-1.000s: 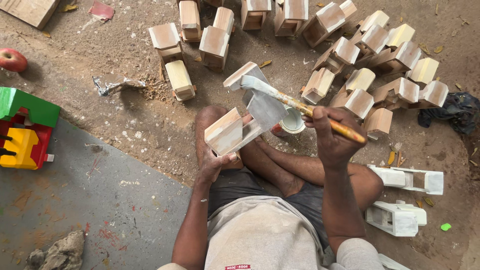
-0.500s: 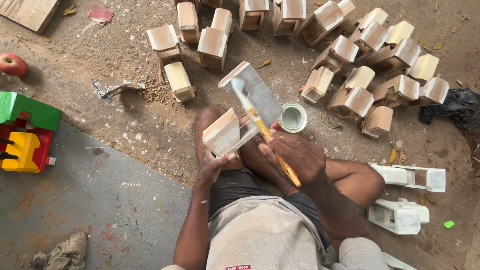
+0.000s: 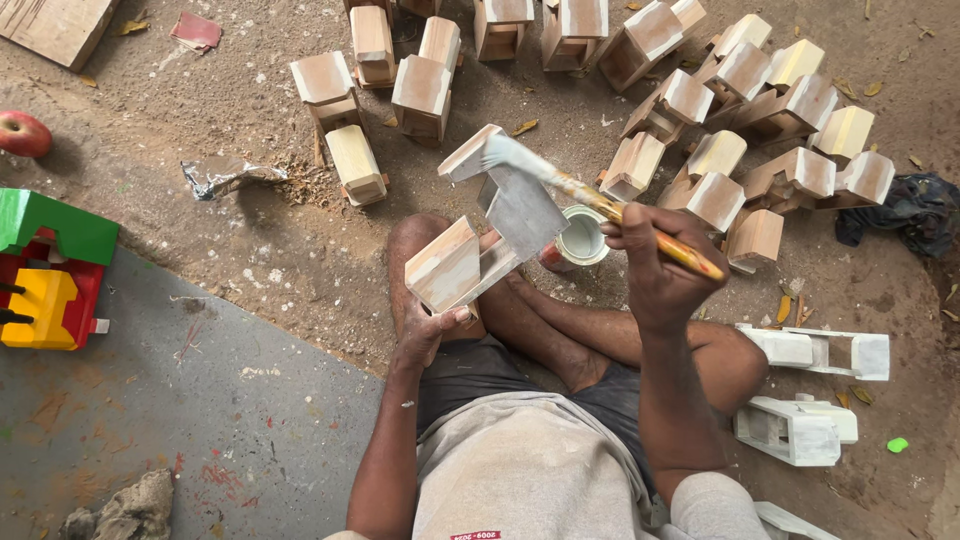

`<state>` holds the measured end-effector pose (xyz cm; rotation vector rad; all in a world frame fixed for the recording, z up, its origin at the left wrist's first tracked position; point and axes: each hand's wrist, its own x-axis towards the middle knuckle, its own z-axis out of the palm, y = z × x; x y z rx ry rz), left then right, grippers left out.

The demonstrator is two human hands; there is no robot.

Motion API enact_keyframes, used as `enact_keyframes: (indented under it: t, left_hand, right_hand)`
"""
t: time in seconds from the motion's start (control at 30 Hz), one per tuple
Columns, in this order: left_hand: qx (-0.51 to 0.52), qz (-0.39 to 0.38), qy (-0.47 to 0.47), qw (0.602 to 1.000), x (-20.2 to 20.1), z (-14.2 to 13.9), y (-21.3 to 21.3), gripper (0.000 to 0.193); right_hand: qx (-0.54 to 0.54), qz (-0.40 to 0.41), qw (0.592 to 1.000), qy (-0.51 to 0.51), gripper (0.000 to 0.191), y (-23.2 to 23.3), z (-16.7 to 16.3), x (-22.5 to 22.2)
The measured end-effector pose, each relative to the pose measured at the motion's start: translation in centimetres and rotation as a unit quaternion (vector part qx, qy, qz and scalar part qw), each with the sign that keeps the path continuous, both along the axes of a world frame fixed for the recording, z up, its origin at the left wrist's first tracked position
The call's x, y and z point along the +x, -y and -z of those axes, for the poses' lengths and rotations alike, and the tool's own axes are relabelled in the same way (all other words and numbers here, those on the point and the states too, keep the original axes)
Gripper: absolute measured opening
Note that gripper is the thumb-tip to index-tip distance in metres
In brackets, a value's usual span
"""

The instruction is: The person sits cross-legged on the ground and paints small wooden chair parts white using a paintbrush. They repeatedly dip the brush into a paint can and apply paint to various surfaces of the parts, turning them over to cover all sides.

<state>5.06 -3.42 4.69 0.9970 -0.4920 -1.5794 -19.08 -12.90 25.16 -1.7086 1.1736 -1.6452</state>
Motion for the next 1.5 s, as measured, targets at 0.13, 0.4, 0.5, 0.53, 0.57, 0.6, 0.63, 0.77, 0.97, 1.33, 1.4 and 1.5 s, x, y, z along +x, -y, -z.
enact_keyframes:
  t: [0.13,0.4,0.5,0.53,0.57,0.6,0.63,0.77,0.97,1.33,1.4,1.5]
  left_hand:
    - [-0.011,0.007,-0.001,1.000,0.0,0.1,-0.1,0.112]
    - [-0.015,-0.005,-0.009,1.000,0.0,-0.2,-0.2,0.104]
    - [-0.009,0.001,-0.010,1.000,0.0,-0.1,-0.2,0.104]
    - [-0.010,0.003,-0.017,1.000,0.0,0.0,-0.1,0.104]
    - [-0.010,0.007,-0.023,1.000,0.0,0.1,-0.1,0.104]
    - [-0.012,0.012,-0.030,0.999,0.0,0.2,-0.1,0.104]
    - [-0.013,0.008,-0.022,1.000,0.1,0.3,0.0,0.105]
    - [-0.020,-0.003,-0.006,1.000,0.1,0.3,-0.1,0.105]
    - [-0.008,0.006,-0.006,1.000,0.0,-0.1,-0.1,0.105]
    - [-0.022,-0.022,-0.011,0.999,-0.1,-1.5,-0.3,0.113]
    - [-0.017,-0.025,-0.013,0.999,-0.1,-1.8,-0.2,0.114]
    - [-0.007,-0.024,0.001,1.000,-0.2,-2.1,0.2,0.117]
  right_hand:
    - [-0.067,0.045,0.992,-0.099,0.014,-1.6,-0.5,-0.4]
    - [-0.134,-0.086,0.930,-0.330,0.015,-3.3,-1.8,-1.4]
    - [-0.131,-0.099,0.913,-0.374,0.016,-4.3,-3.9,-1.9]
    - [-0.106,-0.093,0.924,-0.355,0.018,-4.9,-4.7,-2.0]
    - [-0.080,-0.087,0.935,-0.335,0.019,-5.4,-5.4,-2.2]
    - [-0.053,-0.080,0.944,-0.315,0.020,-5.4,-5.9,-2.1]
    - [-0.075,-0.083,0.945,-0.308,0.021,-5.2,-6.1,-1.9]
    - [-0.121,-0.100,0.932,-0.327,0.023,-3.1,-4.7,-1.4]
    - [-0.084,-0.104,0.924,-0.358,0.023,-4.8,-3.2,-4.3]
    - [-0.104,-0.110,0.932,-0.330,0.022,-6.0,-2.4,-4.6]
    - [-0.102,-0.137,0.923,-0.345,0.022,-5.8,-2.4,-4.6]
    - [-0.085,-0.134,0.921,-0.355,0.020,-7.3,-3.9,-5.7]
